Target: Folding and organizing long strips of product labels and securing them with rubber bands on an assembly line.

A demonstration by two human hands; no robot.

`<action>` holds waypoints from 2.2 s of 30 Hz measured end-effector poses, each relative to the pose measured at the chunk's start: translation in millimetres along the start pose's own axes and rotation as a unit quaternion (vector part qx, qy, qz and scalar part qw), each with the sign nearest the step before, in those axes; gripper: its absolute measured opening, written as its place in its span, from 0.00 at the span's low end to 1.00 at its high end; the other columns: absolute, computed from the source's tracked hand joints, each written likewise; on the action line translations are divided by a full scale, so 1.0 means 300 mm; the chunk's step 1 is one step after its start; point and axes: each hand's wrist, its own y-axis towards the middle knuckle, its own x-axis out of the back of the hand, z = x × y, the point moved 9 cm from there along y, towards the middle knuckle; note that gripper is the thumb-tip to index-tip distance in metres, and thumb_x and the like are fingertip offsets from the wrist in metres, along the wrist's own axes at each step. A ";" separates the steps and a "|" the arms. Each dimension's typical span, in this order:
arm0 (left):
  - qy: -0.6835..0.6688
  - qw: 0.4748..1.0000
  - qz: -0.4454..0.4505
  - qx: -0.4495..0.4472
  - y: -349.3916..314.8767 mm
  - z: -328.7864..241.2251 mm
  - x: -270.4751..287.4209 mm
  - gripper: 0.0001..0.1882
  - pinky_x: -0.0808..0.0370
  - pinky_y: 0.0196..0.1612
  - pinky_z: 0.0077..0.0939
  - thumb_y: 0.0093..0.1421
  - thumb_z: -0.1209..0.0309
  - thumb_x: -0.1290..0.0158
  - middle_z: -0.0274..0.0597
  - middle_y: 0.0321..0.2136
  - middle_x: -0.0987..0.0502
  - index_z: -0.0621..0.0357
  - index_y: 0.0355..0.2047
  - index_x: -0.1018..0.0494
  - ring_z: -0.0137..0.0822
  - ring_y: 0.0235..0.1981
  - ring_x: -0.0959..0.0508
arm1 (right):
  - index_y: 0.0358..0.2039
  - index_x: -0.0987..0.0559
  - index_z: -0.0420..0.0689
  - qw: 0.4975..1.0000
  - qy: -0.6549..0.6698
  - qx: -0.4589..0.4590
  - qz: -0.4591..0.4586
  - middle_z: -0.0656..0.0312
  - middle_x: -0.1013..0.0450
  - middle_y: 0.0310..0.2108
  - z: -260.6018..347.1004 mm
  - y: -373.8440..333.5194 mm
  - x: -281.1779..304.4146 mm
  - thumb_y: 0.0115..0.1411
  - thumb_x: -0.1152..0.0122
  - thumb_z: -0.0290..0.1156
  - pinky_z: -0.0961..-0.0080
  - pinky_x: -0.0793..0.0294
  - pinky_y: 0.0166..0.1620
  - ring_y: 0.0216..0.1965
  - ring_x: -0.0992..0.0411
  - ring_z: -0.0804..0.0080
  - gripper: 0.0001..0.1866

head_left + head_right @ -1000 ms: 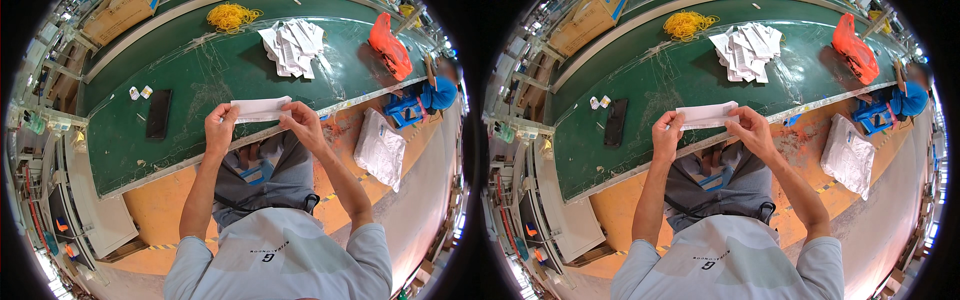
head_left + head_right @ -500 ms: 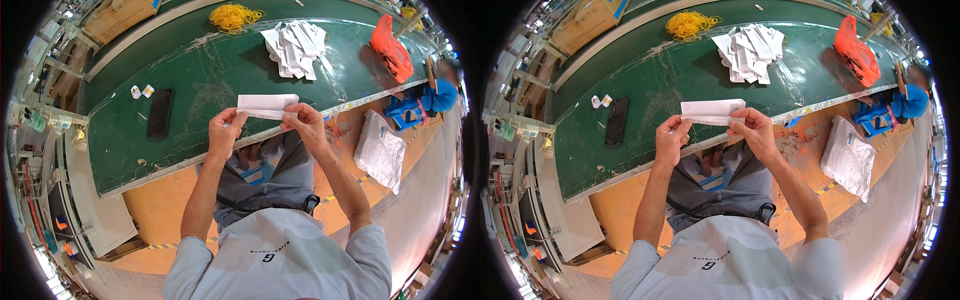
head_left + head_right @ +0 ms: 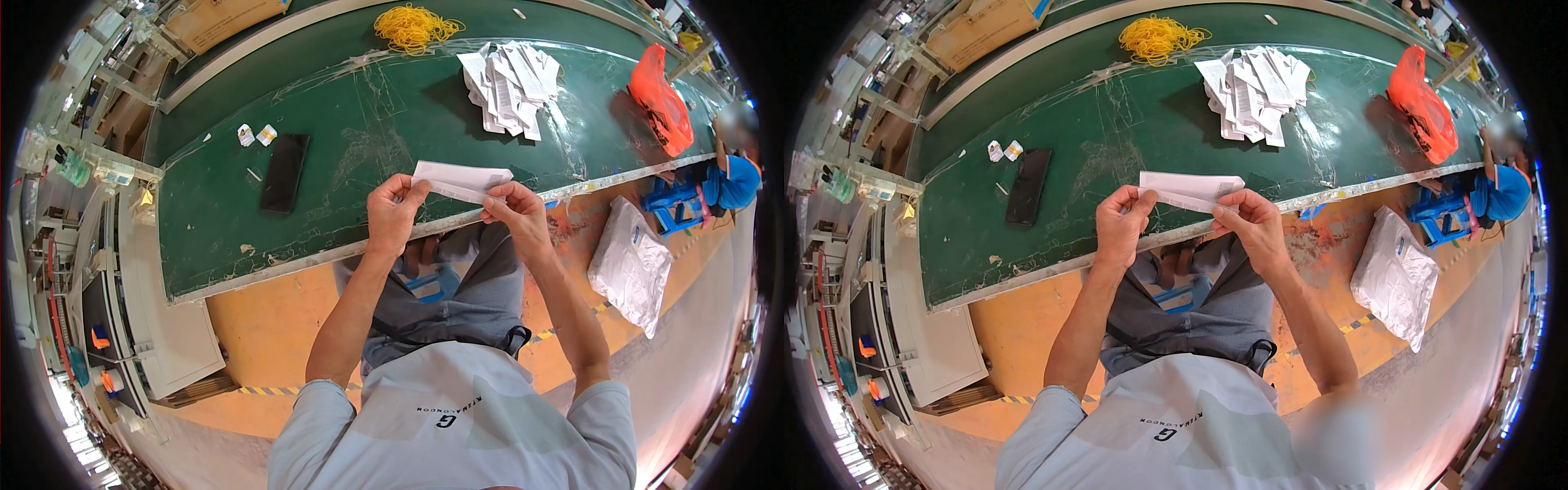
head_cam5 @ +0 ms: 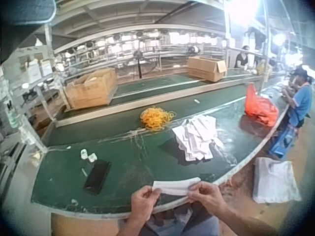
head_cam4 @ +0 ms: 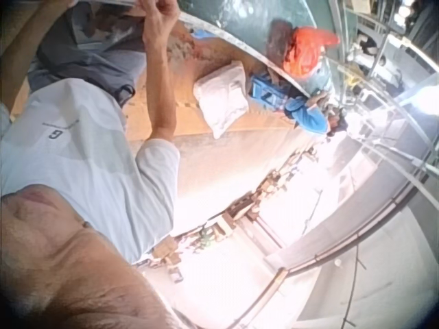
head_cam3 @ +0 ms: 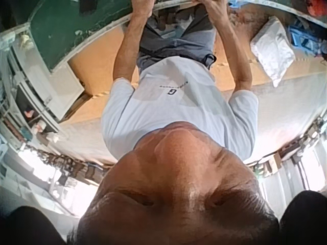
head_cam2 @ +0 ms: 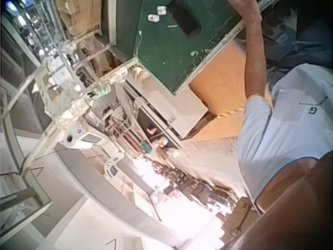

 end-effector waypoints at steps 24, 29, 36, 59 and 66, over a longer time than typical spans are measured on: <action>-0.127 0.978 0.096 0.136 -0.050 0.028 -0.076 0.09 0.46 0.18 0.17 0.61 0.75 0.37 0.26 0.21 0.28 0.62 0.41 0.22 0.16 0.14 0.42 | 0.33 0.22 0.41 1.000 -0.022 0.007 -0.014 0.67 0.24 0.26 -0.008 -0.009 -0.005 0.68 0.37 0.35 0.86 0.22 0.32 0.28 0.25 0.84 0.11; -0.123 0.979 0.078 0.141 -0.066 0.039 -0.107 0.07 0.45 0.18 0.17 0.62 0.75 0.38 0.27 0.23 0.25 0.62 0.40 0.21 0.17 0.14 0.42 | 0.33 0.23 0.41 0.999 -0.025 0.016 -0.013 0.66 0.24 0.26 -0.007 -0.012 -0.024 0.67 0.37 0.34 0.85 0.22 0.32 0.28 0.25 0.83 0.10; -0.110 0.986 0.031 0.123 -0.071 0.053 -0.122 0.05 0.45 0.18 0.18 0.63 0.75 0.39 0.28 0.24 0.25 0.62 0.38 0.21 0.16 0.15 0.40 | 0.35 0.22 0.39 1.000 -0.029 0.008 0.000 0.65 0.23 0.31 -0.012 -0.012 -0.047 0.66 0.36 0.32 0.84 0.22 0.33 0.29 0.25 0.84 0.09; 0.045 0.992 0.094 0.067 -0.073 0.017 -0.162 0.10 0.24 0.44 0.23 0.61 0.80 0.40 0.38 0.39 0.18 0.69 0.43 0.21 0.27 0.39 0.20 | 0.34 0.22 0.43 0.800 -0.470 0.374 -0.004 0.56 0.25 0.37 0.219 -0.098 -0.170 0.55 0.33 0.29 0.60 0.23 0.39 0.38 0.24 0.53 0.07; 0.065 0.994 0.059 0.063 -0.068 0.062 -0.091 0.09 0.31 0.31 0.19 0.57 0.76 0.37 0.31 0.31 0.21 0.65 0.38 0.20 0.21 0.27 0.27 | 0.34 0.24 0.42 0.852 -0.424 0.306 0.018 0.54 0.26 0.33 0.181 -0.063 -0.163 0.58 0.37 0.24 0.62 0.24 0.35 0.35 0.24 0.53 0.05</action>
